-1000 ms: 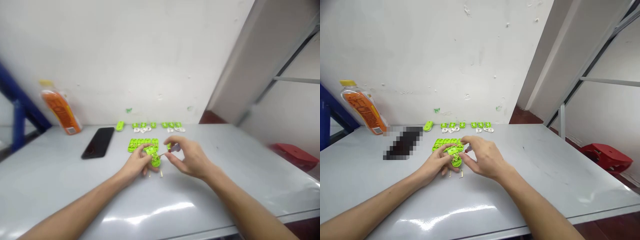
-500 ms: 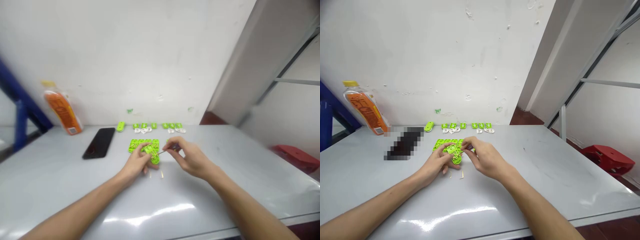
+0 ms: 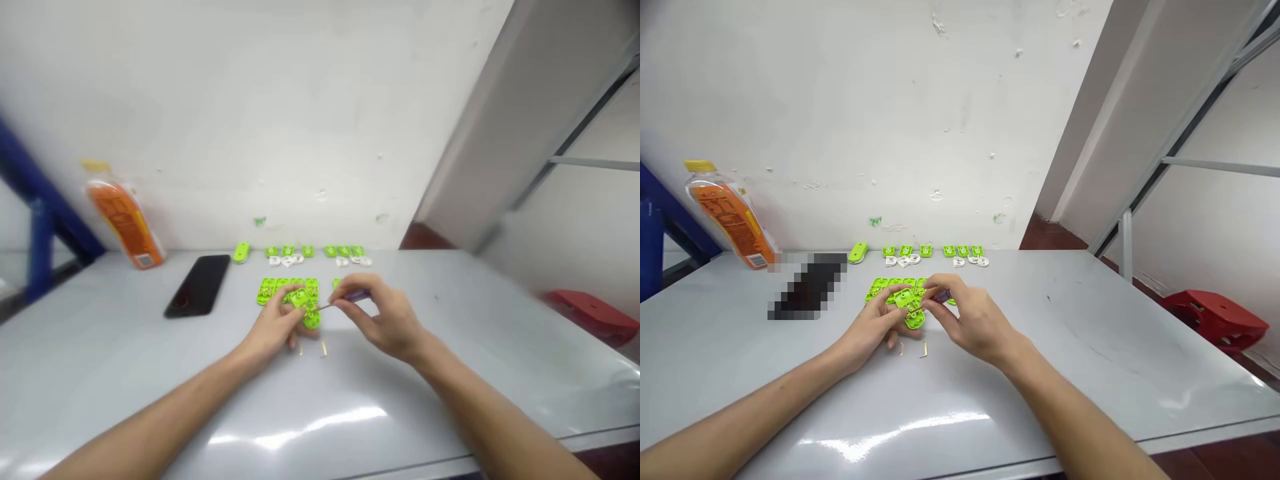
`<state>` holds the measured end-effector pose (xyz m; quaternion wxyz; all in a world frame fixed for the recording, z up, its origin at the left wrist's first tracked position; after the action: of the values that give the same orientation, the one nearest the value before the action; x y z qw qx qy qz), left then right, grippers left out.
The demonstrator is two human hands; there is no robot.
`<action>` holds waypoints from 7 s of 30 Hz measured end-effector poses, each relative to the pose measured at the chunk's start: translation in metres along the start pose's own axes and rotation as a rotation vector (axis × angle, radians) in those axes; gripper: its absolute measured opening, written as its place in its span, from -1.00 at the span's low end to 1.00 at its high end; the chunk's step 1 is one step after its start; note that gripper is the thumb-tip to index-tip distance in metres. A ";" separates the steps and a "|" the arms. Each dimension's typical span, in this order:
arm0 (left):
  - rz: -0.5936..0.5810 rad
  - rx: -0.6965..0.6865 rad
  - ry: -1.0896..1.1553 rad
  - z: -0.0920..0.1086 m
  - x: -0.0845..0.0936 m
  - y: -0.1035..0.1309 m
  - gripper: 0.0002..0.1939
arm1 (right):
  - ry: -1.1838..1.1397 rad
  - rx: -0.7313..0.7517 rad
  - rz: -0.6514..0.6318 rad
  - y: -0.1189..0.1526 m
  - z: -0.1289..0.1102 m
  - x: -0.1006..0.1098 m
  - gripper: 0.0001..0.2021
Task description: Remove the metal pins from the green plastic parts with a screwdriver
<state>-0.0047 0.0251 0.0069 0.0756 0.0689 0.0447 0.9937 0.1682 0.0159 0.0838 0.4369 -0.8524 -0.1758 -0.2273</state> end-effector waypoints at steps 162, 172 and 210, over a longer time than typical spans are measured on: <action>-0.106 -0.160 -0.069 0.018 0.005 0.010 -0.30 | -0.382 -0.497 -0.255 0.001 0.030 -0.004 -0.87; -0.086 -0.142 -0.090 0.018 -0.003 0.016 -0.30 | -0.429 -0.564 -0.110 0.001 0.038 -0.011 -0.80; 0.080 -0.258 -0.259 0.023 -0.010 0.026 -0.54 | -0.259 -0.481 0.014 0.004 0.026 -0.035 -0.90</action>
<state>0.0045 -0.0004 0.0314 0.0493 0.1879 -0.0958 0.9763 0.1466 0.0320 0.0486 0.1975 -0.9547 -0.1653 -0.1488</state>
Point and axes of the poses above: each hand's wrist, its own y-axis away from the middle knuckle, its own x-axis out of the back of the hand, z = x × y, the point moved 3 cm from there along -y, towards the middle knuckle, and after that the axes turned 9 degrees about -y, right-handed, at the moved point
